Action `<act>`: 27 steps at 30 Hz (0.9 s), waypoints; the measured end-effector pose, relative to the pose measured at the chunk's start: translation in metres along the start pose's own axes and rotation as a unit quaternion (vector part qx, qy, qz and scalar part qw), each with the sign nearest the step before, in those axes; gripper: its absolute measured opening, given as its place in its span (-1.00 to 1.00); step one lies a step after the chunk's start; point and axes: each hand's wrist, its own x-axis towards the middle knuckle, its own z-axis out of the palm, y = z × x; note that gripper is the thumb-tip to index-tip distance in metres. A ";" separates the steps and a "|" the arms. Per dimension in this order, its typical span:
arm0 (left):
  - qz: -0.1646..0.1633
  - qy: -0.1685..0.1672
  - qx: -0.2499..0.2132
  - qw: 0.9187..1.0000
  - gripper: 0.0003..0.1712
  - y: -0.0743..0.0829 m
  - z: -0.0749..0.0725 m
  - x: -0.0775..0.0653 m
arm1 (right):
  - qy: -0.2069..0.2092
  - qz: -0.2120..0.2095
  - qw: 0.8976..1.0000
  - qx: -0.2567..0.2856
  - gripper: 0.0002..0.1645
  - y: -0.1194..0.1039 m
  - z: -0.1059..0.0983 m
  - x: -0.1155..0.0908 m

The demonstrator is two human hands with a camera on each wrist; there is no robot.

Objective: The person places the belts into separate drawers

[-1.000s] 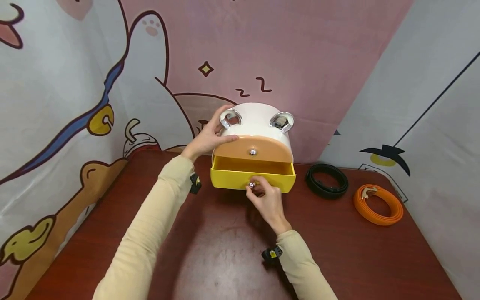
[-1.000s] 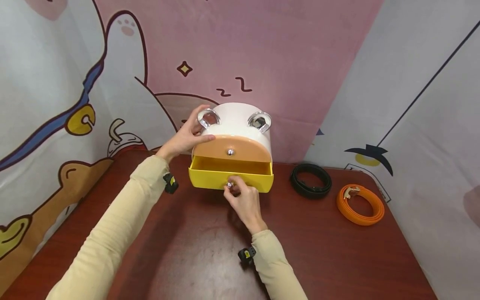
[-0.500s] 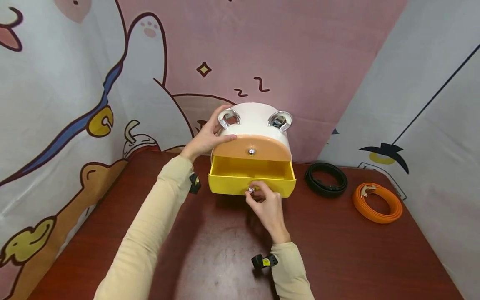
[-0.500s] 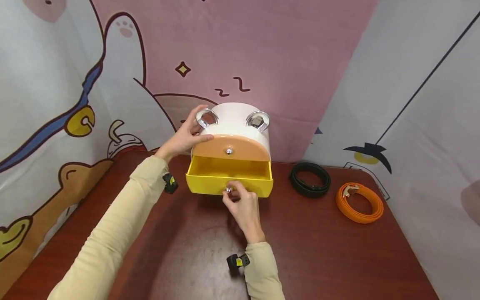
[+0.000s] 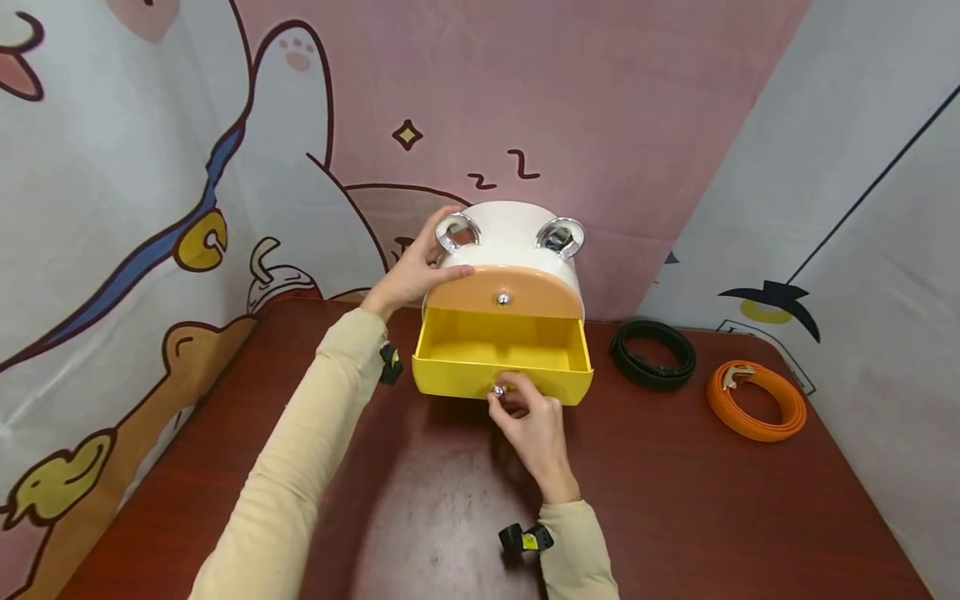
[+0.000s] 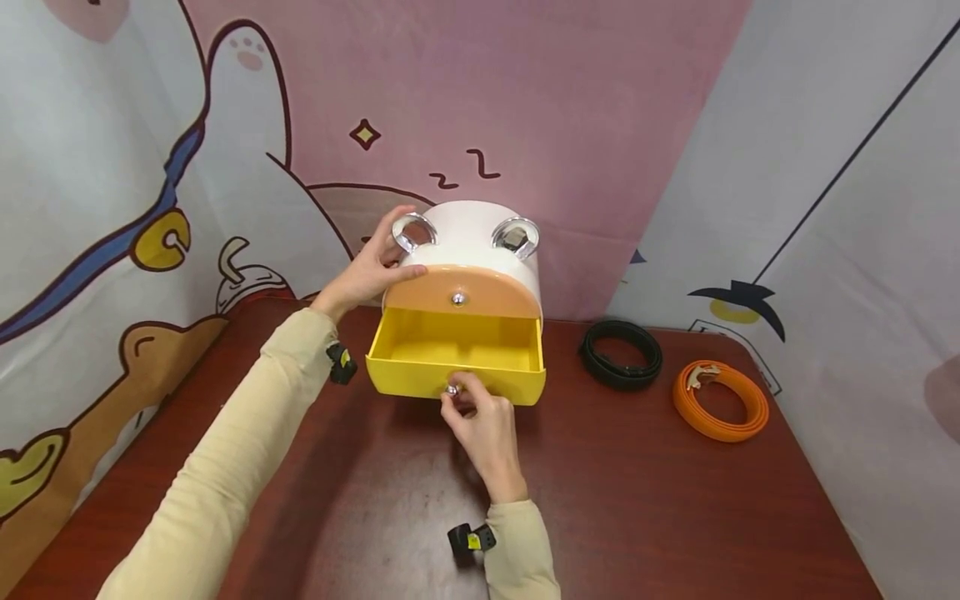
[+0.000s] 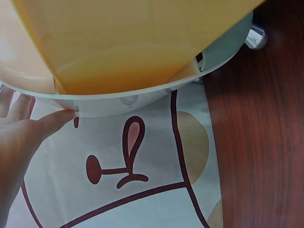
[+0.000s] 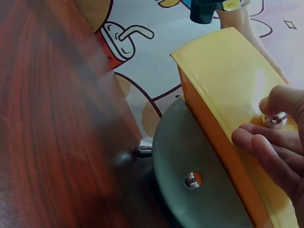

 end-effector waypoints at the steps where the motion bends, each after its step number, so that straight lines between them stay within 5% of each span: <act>1: -0.001 0.000 0.001 1.000 -0.01 0.000 0.000 0.000 | 0.001 -0.002 1.000 -0.001 -0.67 -0.001 0.000 -0.001; 27: 0.001 -0.008 0.015 1.000 0.01 0.001 -0.003 0.000 | 0.010 -0.042 0.999 -0.015 -0.63 -0.010 -0.001 -0.021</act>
